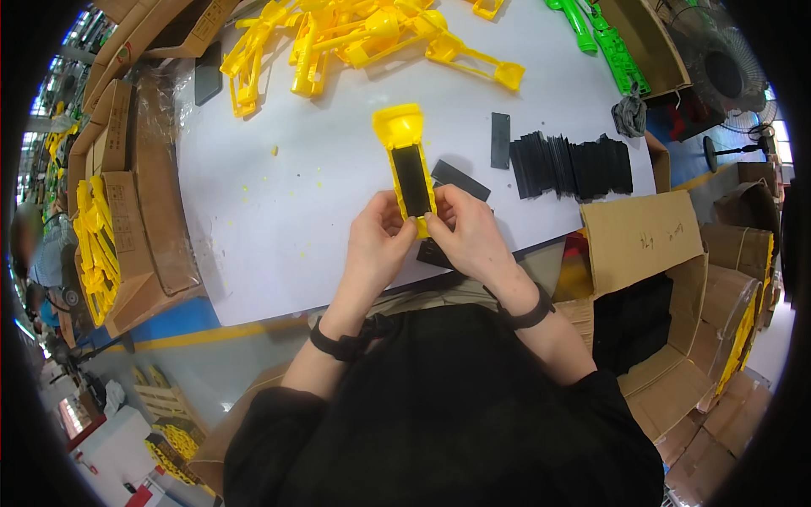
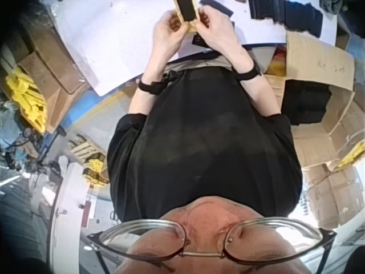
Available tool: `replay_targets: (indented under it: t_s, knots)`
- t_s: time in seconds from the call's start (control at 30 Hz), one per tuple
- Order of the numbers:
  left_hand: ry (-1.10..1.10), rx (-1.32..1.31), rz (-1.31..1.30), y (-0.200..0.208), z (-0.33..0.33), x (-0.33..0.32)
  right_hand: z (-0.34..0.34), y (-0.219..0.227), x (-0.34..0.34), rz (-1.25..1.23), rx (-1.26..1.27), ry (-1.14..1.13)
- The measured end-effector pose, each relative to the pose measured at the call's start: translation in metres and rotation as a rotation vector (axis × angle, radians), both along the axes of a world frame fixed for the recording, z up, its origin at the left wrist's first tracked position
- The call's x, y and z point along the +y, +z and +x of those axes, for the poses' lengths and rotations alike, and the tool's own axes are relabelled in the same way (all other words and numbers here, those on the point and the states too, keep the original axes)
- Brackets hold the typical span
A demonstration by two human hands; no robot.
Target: The recorder is assembling black electronic components into yellow plastic flashlight housings at a factory workstation.
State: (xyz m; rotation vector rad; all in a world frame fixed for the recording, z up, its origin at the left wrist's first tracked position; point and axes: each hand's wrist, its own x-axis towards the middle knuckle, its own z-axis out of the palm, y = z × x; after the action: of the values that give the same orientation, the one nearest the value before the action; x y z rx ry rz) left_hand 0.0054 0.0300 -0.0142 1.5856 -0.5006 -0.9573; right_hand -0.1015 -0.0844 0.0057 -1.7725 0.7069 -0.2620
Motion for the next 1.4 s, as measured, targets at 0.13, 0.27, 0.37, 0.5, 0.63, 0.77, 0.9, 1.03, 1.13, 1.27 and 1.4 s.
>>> replay_targets:
  t_s: [0.13, 0.27, 0.37, 0.5, 0.63, 0.77, 0.9, 1.03, 1.13, 1.27, 1.4]
  knots:
    - [0.024, -0.025, 0.005, 0.005, -0.003, 0.001, 0.000, 0.003, 0.000, 0.009, 0.000, 0.020]
    - [0.009, -0.053, 0.021, 0.010, -0.002, 0.000, -0.001, 0.003, 0.001, 0.060, -0.007, -0.005]
    - [0.008, -0.061, -0.014, 0.011, -0.004, 0.000, -0.002, -0.002, 0.002, 0.116, -0.041, -0.016]
    - [0.045, 0.056, -0.075, 0.001, 0.008, 0.002, -0.001, 0.000, 0.001, 0.034, 0.003, 0.154]
    - [0.194, -0.220, 0.086, -0.023, 0.060, 0.029, -0.013, -0.009, -0.021, -0.320, 0.033, -0.072]
    - [0.146, -0.722, 0.515, -0.016, 0.113, 0.057, -0.013, -0.023, -0.045, -0.816, 0.227, -0.114]
    - [0.310, -1.402, 0.474, -0.013, 0.135, 0.035, -0.005, -0.021, -0.058, -0.660, 0.250, -0.032]
    - [0.251, -1.543, 0.299, 0.000, 0.143, -0.035, -0.011, -0.005, -0.060, -0.129, 0.127, -0.132]
    - [0.197, -1.373, 0.402, -0.008, 0.162, -0.068, -0.023, 0.002, -0.054, 0.281, -0.068, -0.148]
    - [0.141, -1.083, 0.446, 0.004, 0.187, -0.063, -0.037, -0.006, -0.049, 0.443, -0.185, -0.226]
    - [0.273, -0.939, 0.196, 0.026, 0.183, -0.023, -0.044, -0.018, -0.050, 0.426, -0.234, -0.241]
